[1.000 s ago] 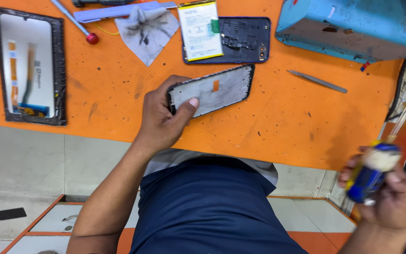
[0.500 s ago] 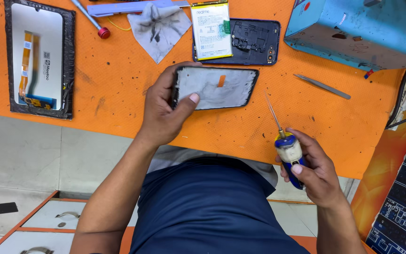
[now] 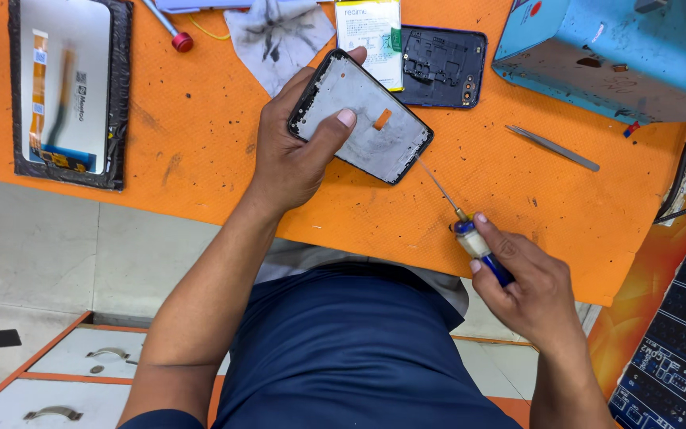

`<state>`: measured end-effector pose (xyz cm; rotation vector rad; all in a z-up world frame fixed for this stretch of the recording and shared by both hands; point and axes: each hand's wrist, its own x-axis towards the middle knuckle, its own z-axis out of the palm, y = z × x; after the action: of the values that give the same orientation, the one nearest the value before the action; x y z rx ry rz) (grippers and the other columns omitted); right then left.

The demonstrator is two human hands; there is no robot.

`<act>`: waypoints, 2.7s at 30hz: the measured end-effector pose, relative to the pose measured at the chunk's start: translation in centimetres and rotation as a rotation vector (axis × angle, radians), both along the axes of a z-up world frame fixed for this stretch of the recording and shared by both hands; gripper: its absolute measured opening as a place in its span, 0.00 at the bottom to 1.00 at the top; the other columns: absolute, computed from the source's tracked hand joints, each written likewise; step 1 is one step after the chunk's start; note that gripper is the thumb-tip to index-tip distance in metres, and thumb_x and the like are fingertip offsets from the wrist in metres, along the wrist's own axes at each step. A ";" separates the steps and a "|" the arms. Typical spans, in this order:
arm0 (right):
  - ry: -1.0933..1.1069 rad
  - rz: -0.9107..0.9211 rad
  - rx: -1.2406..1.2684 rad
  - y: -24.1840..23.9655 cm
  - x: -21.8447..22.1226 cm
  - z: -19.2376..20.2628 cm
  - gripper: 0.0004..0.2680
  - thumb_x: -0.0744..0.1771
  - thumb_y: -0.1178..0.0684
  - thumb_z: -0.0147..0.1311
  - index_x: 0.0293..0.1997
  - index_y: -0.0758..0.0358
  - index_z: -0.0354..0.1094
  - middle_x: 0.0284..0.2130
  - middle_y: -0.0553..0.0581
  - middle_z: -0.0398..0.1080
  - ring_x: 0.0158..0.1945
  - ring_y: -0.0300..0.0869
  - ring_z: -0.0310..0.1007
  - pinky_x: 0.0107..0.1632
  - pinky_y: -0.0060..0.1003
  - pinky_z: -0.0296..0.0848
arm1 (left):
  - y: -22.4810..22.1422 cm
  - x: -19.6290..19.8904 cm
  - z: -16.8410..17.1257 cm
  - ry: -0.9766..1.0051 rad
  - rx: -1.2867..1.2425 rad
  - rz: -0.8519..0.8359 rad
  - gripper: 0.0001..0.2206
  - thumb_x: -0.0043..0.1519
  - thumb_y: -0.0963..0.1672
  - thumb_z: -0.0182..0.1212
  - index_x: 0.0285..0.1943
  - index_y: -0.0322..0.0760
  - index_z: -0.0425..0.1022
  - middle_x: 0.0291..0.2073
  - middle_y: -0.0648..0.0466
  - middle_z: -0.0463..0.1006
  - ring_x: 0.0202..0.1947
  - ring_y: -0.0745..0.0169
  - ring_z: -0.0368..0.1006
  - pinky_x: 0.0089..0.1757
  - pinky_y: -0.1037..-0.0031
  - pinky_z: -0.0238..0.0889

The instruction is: The person scrapes adhesive from a mobile phone screen frame using a thin tool and then uses a screwdriver on the internal components of the device.

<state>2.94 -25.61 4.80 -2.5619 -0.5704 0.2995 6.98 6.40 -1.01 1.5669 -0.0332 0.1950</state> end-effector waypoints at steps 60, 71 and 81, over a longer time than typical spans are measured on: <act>-0.018 0.232 -0.051 -2.2 1.7 -0.9 0.25 0.60 0.59 0.64 0.65 0.48 0.68 0.25 0.53 0.69 0.23 0.39 0.64 0.26 0.37 0.66 | 0.2 -0.4 -2.5 0.002 -0.094 -0.059 0.20 0.74 0.42 0.55 0.76 0.36 0.66 0.57 0.47 0.80 0.56 0.64 0.79 0.58 0.69 0.76; 0.020 0.223 -0.051 -2.4 1.7 -0.9 0.25 0.60 0.58 0.64 0.65 0.48 0.68 0.17 0.51 0.59 0.20 0.39 0.58 0.24 0.38 0.61 | 0.2 -0.4 -2.5 0.004 -0.090 -0.066 0.20 0.74 0.42 0.55 0.76 0.36 0.65 0.59 0.47 0.80 0.55 0.64 0.80 0.58 0.68 0.78; 0.041 0.205 -0.021 -2.2 1.7 -0.8 0.26 0.60 0.60 0.64 0.65 0.48 0.68 0.18 0.51 0.59 0.20 0.39 0.58 0.25 0.38 0.62 | 0.2 -0.4 -2.3 0.046 -0.079 -0.060 0.20 0.74 0.43 0.55 0.75 0.37 0.66 0.52 0.50 0.83 0.48 0.67 0.81 0.53 0.72 0.79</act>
<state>4.66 -27.80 3.97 -2.5143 -0.8198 0.4300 6.58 6.57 -3.28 1.4894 -0.0359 0.1116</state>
